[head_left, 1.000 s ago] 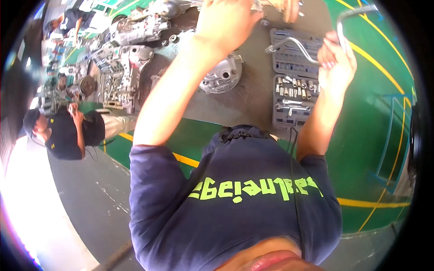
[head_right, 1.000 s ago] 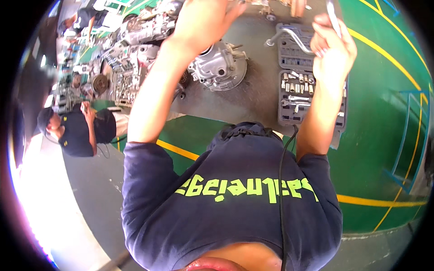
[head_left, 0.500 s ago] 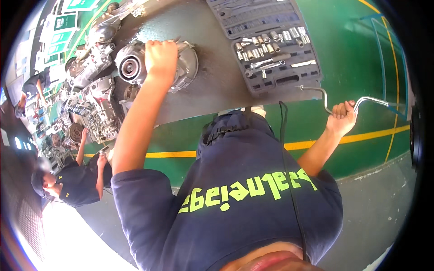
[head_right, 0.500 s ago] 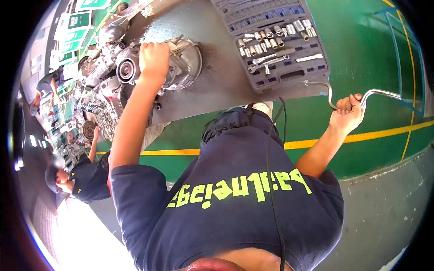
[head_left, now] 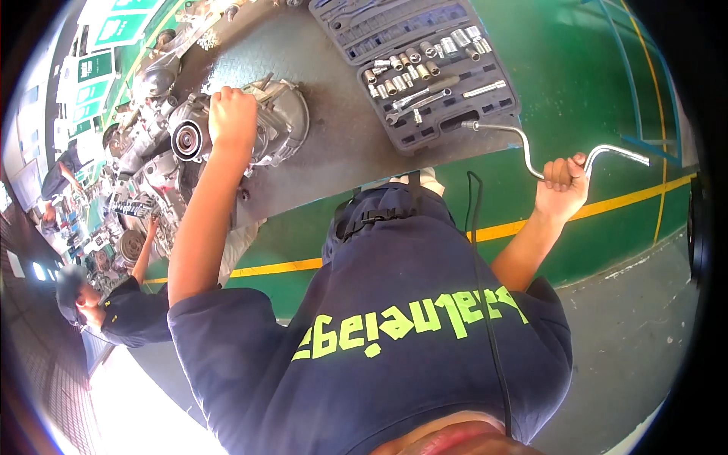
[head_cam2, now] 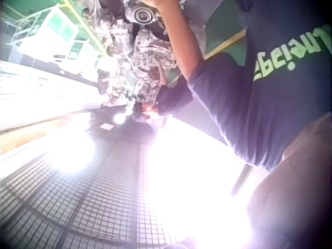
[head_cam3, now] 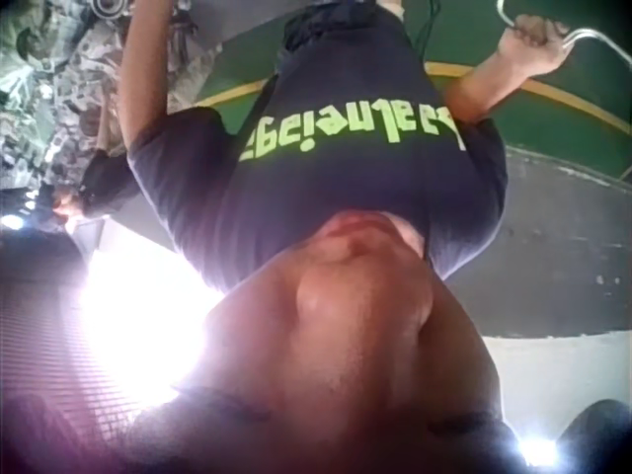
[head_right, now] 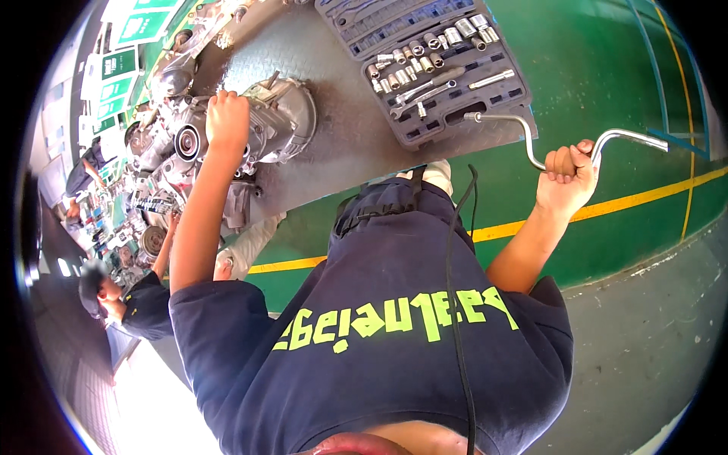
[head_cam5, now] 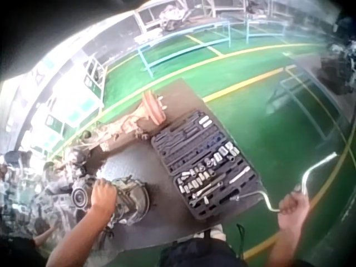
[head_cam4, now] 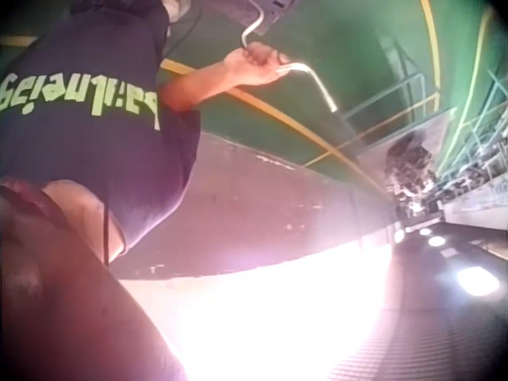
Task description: The person inserts bolts into a metal casing by hand, selects sockets from a tool kit, and fastens the bolts onto the casing using a wrench.
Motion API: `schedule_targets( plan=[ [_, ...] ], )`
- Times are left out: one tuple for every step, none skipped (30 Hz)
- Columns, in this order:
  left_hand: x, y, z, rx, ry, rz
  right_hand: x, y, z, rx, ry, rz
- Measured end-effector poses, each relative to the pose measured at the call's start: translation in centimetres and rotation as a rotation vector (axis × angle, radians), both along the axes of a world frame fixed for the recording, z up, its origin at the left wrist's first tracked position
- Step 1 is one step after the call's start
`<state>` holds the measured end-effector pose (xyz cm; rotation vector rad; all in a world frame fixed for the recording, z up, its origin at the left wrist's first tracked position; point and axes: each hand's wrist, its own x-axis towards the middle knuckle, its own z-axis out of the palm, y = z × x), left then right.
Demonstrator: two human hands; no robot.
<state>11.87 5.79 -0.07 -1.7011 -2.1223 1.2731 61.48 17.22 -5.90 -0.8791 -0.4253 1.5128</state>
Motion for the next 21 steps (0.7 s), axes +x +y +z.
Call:
schedule_targets(
  plan=[
    [-0.1, -0.2, -0.1, -0.012, -0.032, -0.025, -0.1, 0.1, 0.0, -0.003, -0.001, 0.007],
    [-0.2, -0.3, -0.1, -0.015, -0.033, -0.016, -0.3, 0.2, -0.1, -0.011, -0.016, 0.027],
    [-0.4, -0.3, -0.1, -0.006, -0.063, -0.027, -0.5, 0.3, -0.1, -0.019, -0.030, 0.049],
    [-0.7, -0.2, -0.1, 0.004, -0.093, -0.036, -0.7, 0.4, -0.2, -0.029, -0.036, 0.060],
    [-0.9, 0.0, -0.2, 0.003, -0.092, -0.025, -0.9, 0.5, -0.3, -0.030, -0.035, 0.070],
    [-1.1, 0.3, -0.3, -0.011, -0.128, -0.054, -1.1, 0.7, -0.3, -0.029, -0.043, 0.076],
    [-1.2, 0.4, -0.2, -0.026, -0.163, -0.083, -1.2, 0.7, -0.4, -0.029, -0.049, 0.080],
    [-1.0, 0.5, 0.0, -0.018, -0.175, -0.097, -1.3, 0.8, -0.5, -0.030, -0.047, 0.088],
    [-0.9, 0.4, 0.1, -0.019, -0.173, -0.091, -1.3, 0.7, -0.6, -0.029, -0.028, 0.098],
    [-0.8, 0.5, 0.2, -0.006, -0.187, -0.093, -1.4, 0.8, -0.6, -0.026, -0.010, 0.104],
    [-0.7, 0.5, 0.2, 0.007, -0.201, -0.097, -1.3, 0.8, -0.5, -0.024, -0.010, 0.105],
    [-0.8, 0.3, 0.2, 0.010, -0.201, -0.097, -1.3, 0.8, -0.5, -0.022, 0.003, 0.121],
    [-1.1, 0.1, 0.1, 0.087, -0.182, -0.046, -1.3, 0.8, -0.4, -0.018, 0.014, 0.132],
    [-1.4, -0.1, 0.1, 0.164, -0.164, 0.004, -1.2, 0.7, -0.4, -0.013, 0.017, 0.145],
    [-1.6, -0.2, -0.1, 0.169, -0.165, -0.001, -1.1, 0.8, -0.5, -0.008, 0.016, 0.140],
    [-1.5, -0.5, 0.0, 0.113, -0.146, -0.019, -1.1, 0.9, -0.7, -0.012, 0.071, 0.171],
    [-1.4, -0.8, 0.0, 0.057, -0.126, -0.034, -1.1, 1.1, -1.0, -0.017, 0.126, 0.204],
    [-1.2, -0.9, -0.1, 0.057, -0.103, -0.001, -1.1, 1.3, -1.3, -0.021, 0.160, 0.218],
    [-0.9, -0.6, -0.2, 0.057, -0.108, 0.002, -0.9, 1.3, -1.3, -0.022, 0.155, 0.221],
    [-0.7, -0.3, -0.3, 0.055, -0.106, 0.000, -0.6, 1.3, -1.3, -0.014, 0.238, 0.235],
    [-0.4, 0.0, -0.3, 0.052, -0.103, 0.000, -0.3, 1.3, -1.2, -0.008, 0.321, 0.251]
  ],
)
